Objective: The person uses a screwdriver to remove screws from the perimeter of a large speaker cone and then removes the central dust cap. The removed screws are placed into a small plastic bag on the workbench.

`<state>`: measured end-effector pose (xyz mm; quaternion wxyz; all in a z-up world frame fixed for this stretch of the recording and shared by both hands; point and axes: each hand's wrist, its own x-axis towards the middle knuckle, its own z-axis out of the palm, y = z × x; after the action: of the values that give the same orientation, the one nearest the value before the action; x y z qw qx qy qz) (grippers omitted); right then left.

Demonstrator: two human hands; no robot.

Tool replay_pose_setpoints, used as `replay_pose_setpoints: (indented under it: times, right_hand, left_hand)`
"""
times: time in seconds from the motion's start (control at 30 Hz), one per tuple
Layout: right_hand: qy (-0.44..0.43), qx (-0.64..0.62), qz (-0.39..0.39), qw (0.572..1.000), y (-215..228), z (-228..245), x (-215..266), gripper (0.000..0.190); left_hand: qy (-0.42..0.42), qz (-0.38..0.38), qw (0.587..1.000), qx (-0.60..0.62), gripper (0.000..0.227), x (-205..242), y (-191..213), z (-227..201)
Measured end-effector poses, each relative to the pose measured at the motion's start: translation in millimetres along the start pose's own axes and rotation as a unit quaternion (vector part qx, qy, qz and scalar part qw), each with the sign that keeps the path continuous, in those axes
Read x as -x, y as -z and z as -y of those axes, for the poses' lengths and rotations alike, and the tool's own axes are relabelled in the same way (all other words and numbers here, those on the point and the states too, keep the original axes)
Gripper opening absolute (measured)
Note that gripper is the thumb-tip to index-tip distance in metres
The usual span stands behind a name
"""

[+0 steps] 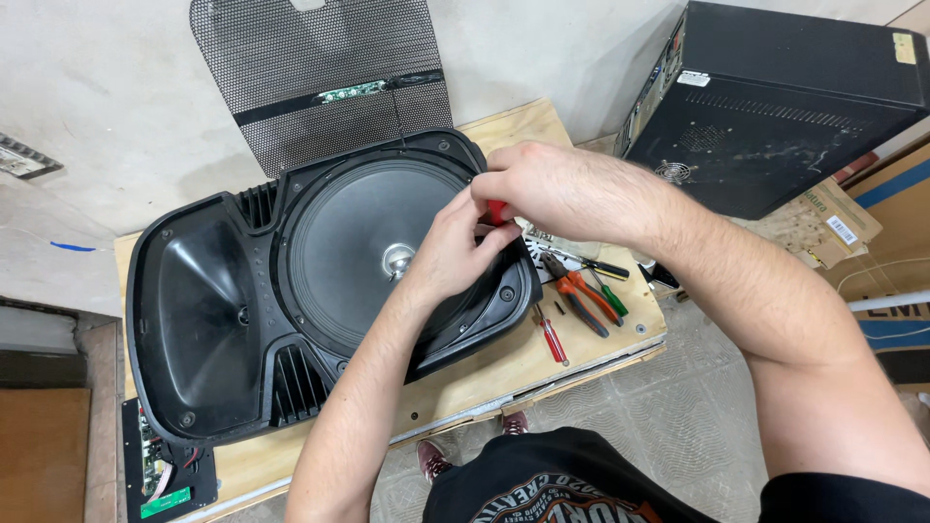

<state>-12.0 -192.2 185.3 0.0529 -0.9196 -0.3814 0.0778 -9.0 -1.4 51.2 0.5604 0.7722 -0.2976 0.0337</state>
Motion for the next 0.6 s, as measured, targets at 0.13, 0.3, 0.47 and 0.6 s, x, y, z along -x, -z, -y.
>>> replay_pose_setpoints:
  times: [0.13, 0.3, 0.47, 0.6]
  right_hand:
    - [0.034, 0.001, -0.009, 0.999, -1.0, -6.0, 2.3, 0.010]
    - [-0.072, -0.017, 0.000, 0.997, 13.6, 7.2, 9.3, 0.032]
    - [-0.141, 0.030, -0.006, 0.990, 2.9, 4.3, 6.6, 0.048]
    - [-0.111, 0.015, 0.011, 0.994, 3.2, 6.8, 4.8, 0.040]
  left_hand:
    - [0.009, 0.039, 0.998, -0.040, 0.013, 1.6, 3.0, 15.6]
    - [-0.022, -0.075, 0.990, -0.118, 0.041, -6.2, -9.9, 13.1]
    - [0.021, -0.067, 0.995, -0.076, 0.052, -3.2, -6.1, 15.4]
    - [0.028, 0.044, 0.996, -0.066, 0.015, -1.7, 7.4, 8.1]
